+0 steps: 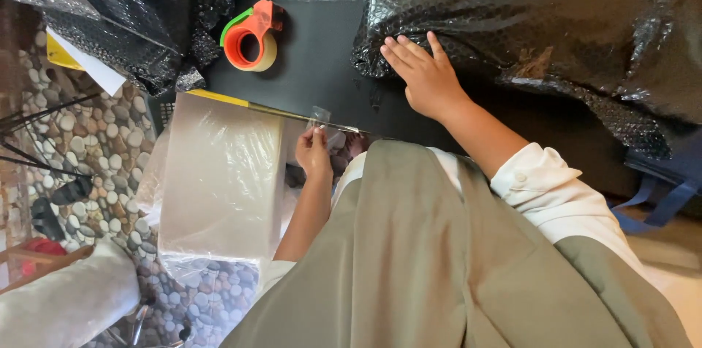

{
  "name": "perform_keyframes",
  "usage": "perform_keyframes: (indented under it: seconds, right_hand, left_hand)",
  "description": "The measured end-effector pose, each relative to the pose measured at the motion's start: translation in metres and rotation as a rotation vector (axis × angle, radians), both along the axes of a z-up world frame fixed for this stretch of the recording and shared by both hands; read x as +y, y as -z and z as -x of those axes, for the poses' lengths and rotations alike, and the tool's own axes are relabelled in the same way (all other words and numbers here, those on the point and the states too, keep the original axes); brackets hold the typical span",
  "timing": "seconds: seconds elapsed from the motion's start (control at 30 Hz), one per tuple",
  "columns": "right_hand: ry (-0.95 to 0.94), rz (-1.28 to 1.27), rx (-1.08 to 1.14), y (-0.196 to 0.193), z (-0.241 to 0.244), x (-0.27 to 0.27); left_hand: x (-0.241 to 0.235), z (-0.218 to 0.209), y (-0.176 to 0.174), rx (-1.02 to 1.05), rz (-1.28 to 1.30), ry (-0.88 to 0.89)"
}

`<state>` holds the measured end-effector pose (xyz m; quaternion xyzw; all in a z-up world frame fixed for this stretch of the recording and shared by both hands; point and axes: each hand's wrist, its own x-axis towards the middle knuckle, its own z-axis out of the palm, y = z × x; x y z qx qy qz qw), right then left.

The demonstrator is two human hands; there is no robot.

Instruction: Wrapping an item in bubble wrap, securing it with tape, and dusting the final package.

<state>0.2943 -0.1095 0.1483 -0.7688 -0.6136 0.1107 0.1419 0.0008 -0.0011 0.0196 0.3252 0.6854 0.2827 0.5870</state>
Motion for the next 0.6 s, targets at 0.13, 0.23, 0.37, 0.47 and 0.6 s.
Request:
perform_keyframes:
  seconds: [0.13, 0.23, 0.37, 0.47, 0.6]
  right_hand:
    - [-0.009, -0.006, 0.013, 0.000, -0.003, 0.000]
    - [-0.002, -0.009, 0.016, 0.002, -0.003, 0.000]
    - [0.032, -0.025, 0.029, 0.000, -0.002, 0.001]
    - [0.026, 0.015, 0.016, -0.010, -0.002, 0.000]
    - [0.062, 0.048, 0.018, -0.010, 0.000, 0.001]
  left_hand:
    - [-0.005, -0.005, -0.069, 0.144, -0.397, 0.274]
    - [0.003, -0.012, -0.114, 0.220, -0.734, 0.583]
    - [0.038, -0.043, -0.136, 0.180, -1.112, 1.094]
    - [0.062, -0.094, -0.157, 0.130, -1.313, 1.192]
    - [0.091, -0.143, -0.141, 0.193, -1.446, 1.232]
